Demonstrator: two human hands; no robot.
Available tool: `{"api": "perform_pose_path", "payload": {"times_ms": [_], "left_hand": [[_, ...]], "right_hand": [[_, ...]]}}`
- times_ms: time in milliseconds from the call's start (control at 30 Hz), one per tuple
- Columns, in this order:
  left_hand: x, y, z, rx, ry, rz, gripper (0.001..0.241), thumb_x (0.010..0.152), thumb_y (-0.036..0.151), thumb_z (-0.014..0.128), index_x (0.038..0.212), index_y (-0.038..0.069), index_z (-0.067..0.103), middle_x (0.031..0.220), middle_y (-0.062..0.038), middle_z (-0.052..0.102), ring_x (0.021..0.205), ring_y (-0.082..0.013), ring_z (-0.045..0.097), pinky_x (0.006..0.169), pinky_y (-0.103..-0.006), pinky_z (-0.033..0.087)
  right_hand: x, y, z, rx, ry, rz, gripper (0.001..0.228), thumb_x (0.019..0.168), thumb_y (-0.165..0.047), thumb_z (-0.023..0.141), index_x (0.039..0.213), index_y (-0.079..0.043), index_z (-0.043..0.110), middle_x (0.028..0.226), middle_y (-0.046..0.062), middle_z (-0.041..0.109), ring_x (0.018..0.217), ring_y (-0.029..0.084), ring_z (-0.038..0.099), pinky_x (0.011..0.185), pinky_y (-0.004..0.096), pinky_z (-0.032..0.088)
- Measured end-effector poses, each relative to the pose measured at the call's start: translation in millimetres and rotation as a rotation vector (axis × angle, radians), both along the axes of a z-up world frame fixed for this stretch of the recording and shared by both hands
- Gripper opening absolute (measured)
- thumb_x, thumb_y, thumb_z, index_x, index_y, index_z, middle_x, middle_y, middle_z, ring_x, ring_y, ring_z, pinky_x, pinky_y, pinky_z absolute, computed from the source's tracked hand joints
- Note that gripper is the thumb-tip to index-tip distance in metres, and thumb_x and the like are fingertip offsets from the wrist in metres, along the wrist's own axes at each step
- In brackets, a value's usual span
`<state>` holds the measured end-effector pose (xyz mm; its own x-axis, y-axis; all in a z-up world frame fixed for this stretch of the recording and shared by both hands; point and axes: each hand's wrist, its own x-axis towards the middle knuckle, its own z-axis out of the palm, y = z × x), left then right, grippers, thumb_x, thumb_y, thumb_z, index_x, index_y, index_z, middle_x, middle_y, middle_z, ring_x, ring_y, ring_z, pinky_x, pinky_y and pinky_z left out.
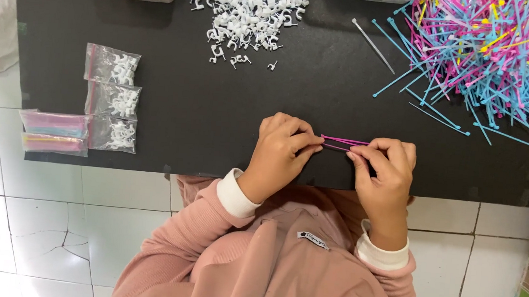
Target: Sorting and aligning colored cable ties into organized bundles on a table.
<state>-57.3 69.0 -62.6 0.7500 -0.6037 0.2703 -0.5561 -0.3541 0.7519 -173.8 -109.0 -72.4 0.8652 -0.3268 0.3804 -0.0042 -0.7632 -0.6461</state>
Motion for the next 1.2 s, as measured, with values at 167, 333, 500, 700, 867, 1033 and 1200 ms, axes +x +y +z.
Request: {"api": "perform_pose_path", "payload": {"times_ms": [167,333,500,700,867,1033,1200], "left_hand": [[2,2,-3,0.08,0.039,-0.018,0.022,0.088,0.016,0.083,0.109,0.013,0.077,0.093,0.0,0.063,0.097,-0.019,0.057,0.092,-0.0368,0.041],[3,0,0,0.152,0.039,-0.039,0.02,0.089,0.018,0.082,0.107,0.012,0.077,0.094,-0.001,0.061,0.096,-0.0189,0.054,0.09,-0.0379,0.04],[6,-1,7,0.201,0.075,-0.072,0.023,0.09,0.019,0.08,0.111,0.012,0.076,0.095,-0.003,0.061,0.098,-0.0208,0.055,0.089,-0.0393,0.04],[10,-24,29,0.199,0.057,-0.151,0.023,0.095,0.023,0.075,0.114,0.01,0.074,0.096,-0.006,0.064,0.099,-0.024,0.057,0.086,-0.0402,0.04],[16,-58,52,0.181,-0.01,-0.215,0.023,0.096,0.025,0.073,0.114,0.01,0.073,0.097,-0.006,0.065,0.1,-0.0235,0.057,0.089,-0.041,0.04],[30,-86,55,0.184,-0.032,-0.218,0.023,0.096,0.024,0.071,0.114,0.009,0.073,0.096,-0.007,0.065,0.099,-0.0234,0.057,0.091,-0.0422,0.04],[51,-110,50,0.223,-0.045,-0.181,0.022,0.096,0.027,0.07,0.112,0.012,0.073,0.094,-0.004,0.066,0.096,-0.0222,0.059,0.089,-0.0425,0.041]], "right_hand": [[3,2,5,-0.009,0.044,-0.02,0.008,0.096,-0.009,0.082,0.101,-0.007,0.077,0.096,0.005,0.057,0.095,0.026,0.053,0.091,0.04,0.044],[5,2,6,-0.042,0.068,-0.029,0.013,0.097,-0.012,0.081,0.108,-0.007,0.077,0.099,0.007,0.055,0.096,0.027,0.052,0.092,0.042,0.043],[5,1,8,-0.026,0.073,-0.027,0.014,0.097,-0.013,0.08,0.109,-0.007,0.077,0.099,0.008,0.056,0.097,0.028,0.053,0.094,0.042,0.043],[4,-11,9,0.021,0.019,-0.042,0.01,0.098,-0.008,0.078,0.108,-0.007,0.077,0.097,0.008,0.058,0.096,0.029,0.055,0.094,0.042,0.045],[7,-34,20,-0.007,-0.039,-0.079,0.01,0.099,-0.006,0.077,0.109,-0.006,0.078,0.099,0.008,0.058,0.098,0.029,0.055,0.093,0.041,0.045],[13,-57,29,-0.045,-0.096,-0.138,0.006,0.102,-0.005,0.077,0.108,-0.003,0.077,0.099,0.009,0.058,0.096,0.029,0.054,0.092,0.042,0.046],[21,-88,27,-0.091,-0.173,-0.183,0.002,0.103,-0.001,0.078,0.106,-0.001,0.078,0.098,0.011,0.06,0.096,0.031,0.057,0.091,0.044,0.047]]}}
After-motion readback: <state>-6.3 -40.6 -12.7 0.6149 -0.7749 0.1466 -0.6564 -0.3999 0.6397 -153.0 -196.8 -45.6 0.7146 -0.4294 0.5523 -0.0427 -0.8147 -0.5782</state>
